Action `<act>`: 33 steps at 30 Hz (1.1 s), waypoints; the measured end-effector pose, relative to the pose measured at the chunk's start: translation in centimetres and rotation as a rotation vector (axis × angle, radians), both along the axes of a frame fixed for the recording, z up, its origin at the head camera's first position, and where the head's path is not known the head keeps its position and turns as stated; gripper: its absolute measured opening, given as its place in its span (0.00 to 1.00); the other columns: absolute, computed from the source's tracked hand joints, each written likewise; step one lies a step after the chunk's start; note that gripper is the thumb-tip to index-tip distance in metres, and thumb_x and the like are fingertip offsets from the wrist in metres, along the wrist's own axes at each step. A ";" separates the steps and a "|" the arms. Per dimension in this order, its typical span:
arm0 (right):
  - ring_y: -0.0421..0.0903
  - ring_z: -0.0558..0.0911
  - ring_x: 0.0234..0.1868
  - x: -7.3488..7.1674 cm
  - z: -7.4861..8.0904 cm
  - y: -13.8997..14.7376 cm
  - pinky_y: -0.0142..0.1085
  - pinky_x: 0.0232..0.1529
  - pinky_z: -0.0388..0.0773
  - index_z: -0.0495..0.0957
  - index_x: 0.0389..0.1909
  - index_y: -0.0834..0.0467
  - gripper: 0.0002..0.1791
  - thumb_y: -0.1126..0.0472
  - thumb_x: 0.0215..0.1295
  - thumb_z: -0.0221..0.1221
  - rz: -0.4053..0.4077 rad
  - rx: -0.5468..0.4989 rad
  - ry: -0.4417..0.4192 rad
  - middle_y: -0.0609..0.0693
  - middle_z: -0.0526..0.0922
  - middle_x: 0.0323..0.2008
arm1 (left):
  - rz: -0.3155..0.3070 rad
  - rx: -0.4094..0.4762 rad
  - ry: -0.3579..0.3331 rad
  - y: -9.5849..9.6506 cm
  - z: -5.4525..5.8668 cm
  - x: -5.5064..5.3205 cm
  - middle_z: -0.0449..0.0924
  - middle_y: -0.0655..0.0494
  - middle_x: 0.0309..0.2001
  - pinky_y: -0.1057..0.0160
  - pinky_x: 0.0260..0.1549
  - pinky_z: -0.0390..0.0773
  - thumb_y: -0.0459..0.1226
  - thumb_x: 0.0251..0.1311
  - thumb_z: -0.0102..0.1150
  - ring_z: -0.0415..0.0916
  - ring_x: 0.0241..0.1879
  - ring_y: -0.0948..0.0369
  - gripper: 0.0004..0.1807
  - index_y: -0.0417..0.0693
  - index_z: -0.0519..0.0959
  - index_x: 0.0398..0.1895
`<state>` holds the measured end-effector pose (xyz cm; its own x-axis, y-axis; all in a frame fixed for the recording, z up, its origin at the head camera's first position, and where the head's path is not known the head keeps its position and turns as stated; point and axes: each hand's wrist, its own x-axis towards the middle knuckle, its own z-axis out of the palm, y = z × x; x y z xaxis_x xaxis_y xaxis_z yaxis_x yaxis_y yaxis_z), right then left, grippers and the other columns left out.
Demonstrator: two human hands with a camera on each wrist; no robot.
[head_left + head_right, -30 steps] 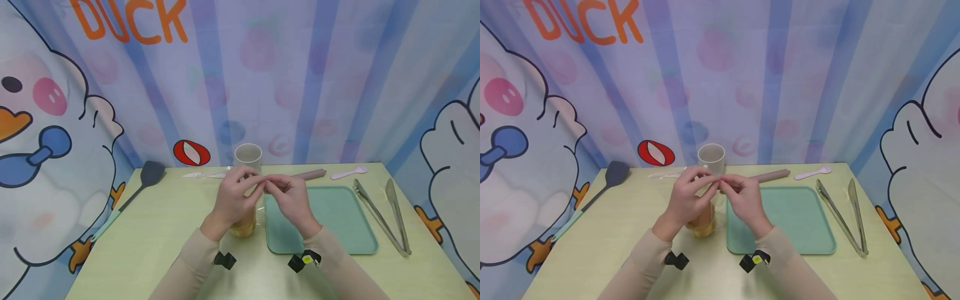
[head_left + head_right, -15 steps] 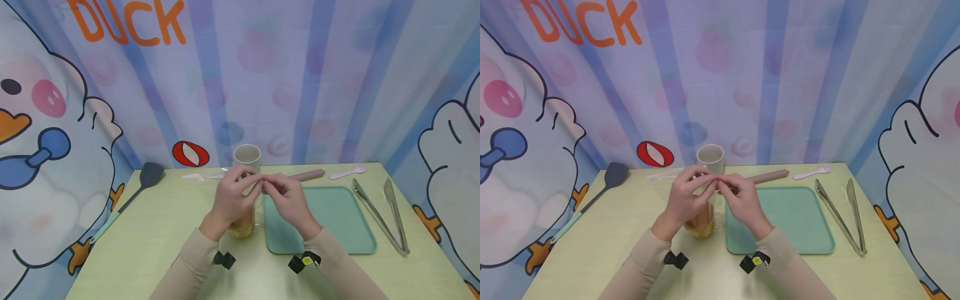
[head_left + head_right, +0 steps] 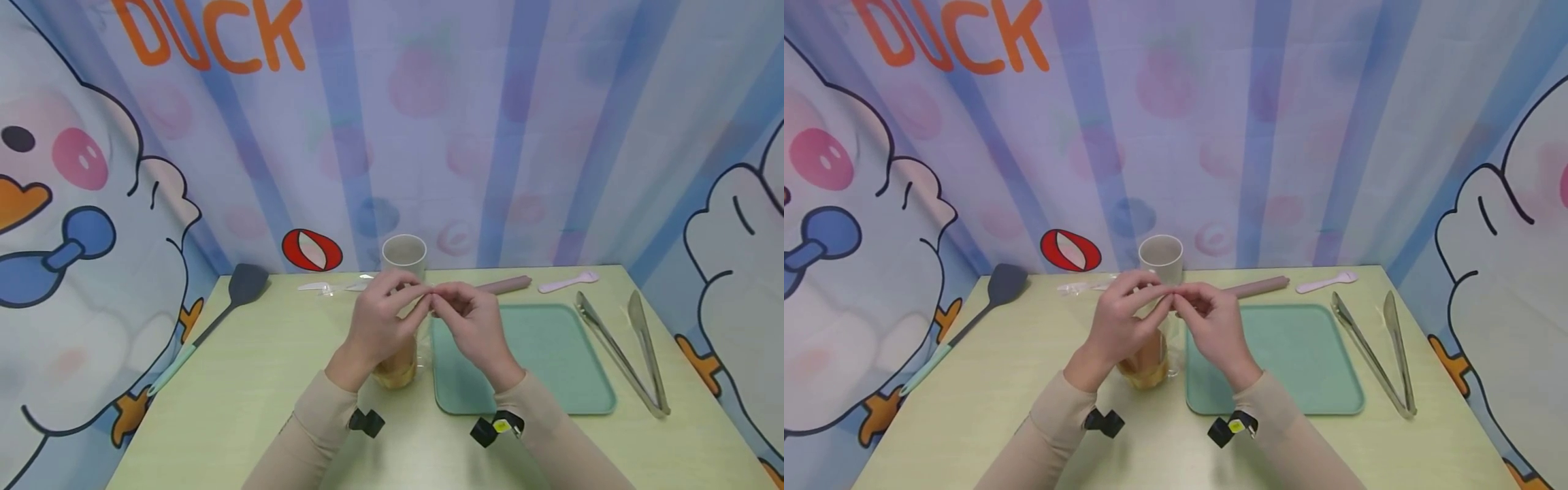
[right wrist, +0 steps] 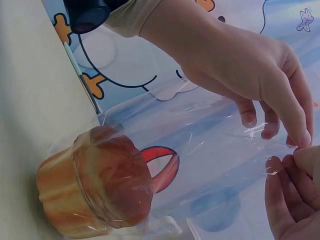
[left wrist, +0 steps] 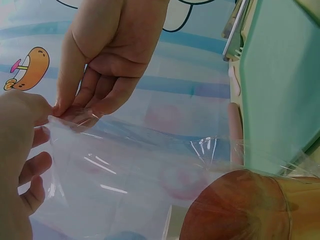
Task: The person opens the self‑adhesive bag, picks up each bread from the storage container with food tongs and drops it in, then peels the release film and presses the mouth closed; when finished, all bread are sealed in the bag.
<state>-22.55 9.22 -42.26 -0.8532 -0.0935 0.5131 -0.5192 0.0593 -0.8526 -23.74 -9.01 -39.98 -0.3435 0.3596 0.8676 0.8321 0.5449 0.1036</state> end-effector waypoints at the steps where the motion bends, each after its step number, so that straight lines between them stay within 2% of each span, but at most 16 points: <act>1: 0.42 0.88 0.35 0.0 0.0 0.0 0.35 0.40 0.87 0.87 0.45 0.65 0.07 0.68 0.72 0.64 -0.003 0.008 0.009 0.59 0.90 0.41 | 0.004 -0.004 0.004 0.0 0.0 0.0 0.85 0.53 0.38 0.62 0.36 0.83 0.34 0.58 0.75 0.81 0.36 0.57 0.07 0.44 0.91 0.40; 5: 0.40 0.88 0.36 0.1 0.0 0.2 0.33 0.40 0.87 0.88 0.45 0.64 0.07 0.67 0.73 0.64 -0.029 0.063 0.064 0.57 0.91 0.40 | 0.014 -0.021 0.017 0.1 0.2 -0.1 0.87 0.53 0.37 0.62 0.37 0.84 0.34 0.58 0.75 0.83 0.35 0.57 0.07 0.44 0.92 0.39; 12: 0.44 0.89 0.37 0.2 0.2 0.2 0.31 0.41 0.86 0.88 0.45 0.62 0.07 0.69 0.71 0.65 -0.114 0.215 0.224 0.53 0.90 0.39 | 0.050 -0.071 0.066 0.3 0.3 -0.3 0.86 0.54 0.35 0.64 0.34 0.84 0.33 0.59 0.73 0.82 0.32 0.58 0.04 0.43 0.91 0.36; 18: 0.45 0.89 0.33 0.1 0.1 0.0 0.31 0.38 0.86 0.88 0.44 0.64 0.06 0.72 0.69 0.66 -0.112 0.259 0.316 0.54 0.90 0.36 | 0.075 -0.104 0.095 0.4 0.4 -0.6 0.84 0.54 0.33 0.66 0.30 0.83 0.31 0.54 0.69 0.81 0.29 0.59 0.02 0.43 0.87 0.30; 21: 0.44 0.89 0.32 0.1 0.0 -0.1 0.31 0.38 0.86 0.88 0.43 0.62 0.06 0.71 0.69 0.66 -0.108 0.265 0.329 0.54 0.90 0.36 | 0.073 -0.135 0.061 0.3 0.5 -0.8 0.81 0.54 0.32 0.67 0.25 0.80 0.31 0.54 0.67 0.77 0.26 0.60 0.02 0.44 0.83 0.30; 26: 0.44 0.90 0.33 0.0 -0.1 0.0 0.35 0.39 0.88 0.88 0.44 0.61 0.06 0.70 0.70 0.65 -0.079 0.252 0.324 0.53 0.90 0.36 | 0.038 -0.175 -0.049 0.0 0.3 -1.1 0.75 0.53 0.30 0.67 0.19 0.69 0.30 0.55 0.61 0.70 0.24 0.60 0.04 0.45 0.76 0.32; 30: 0.44 0.90 0.33 -0.1 -0.2 0.0 0.34 0.41 0.87 0.87 0.43 0.60 0.05 0.69 0.72 0.64 -0.059 0.225 0.268 0.50 0.90 0.34 | 0.029 -0.154 -0.112 -0.3 0.1 -1.4 0.73 0.52 0.30 0.66 0.18 0.66 0.30 0.54 0.59 0.67 0.23 0.60 0.06 0.44 0.73 0.32; 33: 0.45 0.89 0.33 -0.1 -0.3 0.0 0.31 0.39 0.86 0.87 0.42 0.60 0.04 0.67 0.74 0.63 -0.055 0.188 0.205 0.49 0.90 0.33 | 0.021 -0.092 -0.136 -0.7 0.1 -1.6 0.73 0.51 0.31 0.67 0.20 0.70 0.28 0.54 0.58 0.69 0.24 0.60 0.06 0.44 0.72 0.33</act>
<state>-22.68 9.25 -42.55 -0.7395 -0.1600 0.6539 -0.6717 0.2387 -0.7013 -25.30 -9.66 -39.86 -0.4637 0.4273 0.7761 0.8022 0.5744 0.1631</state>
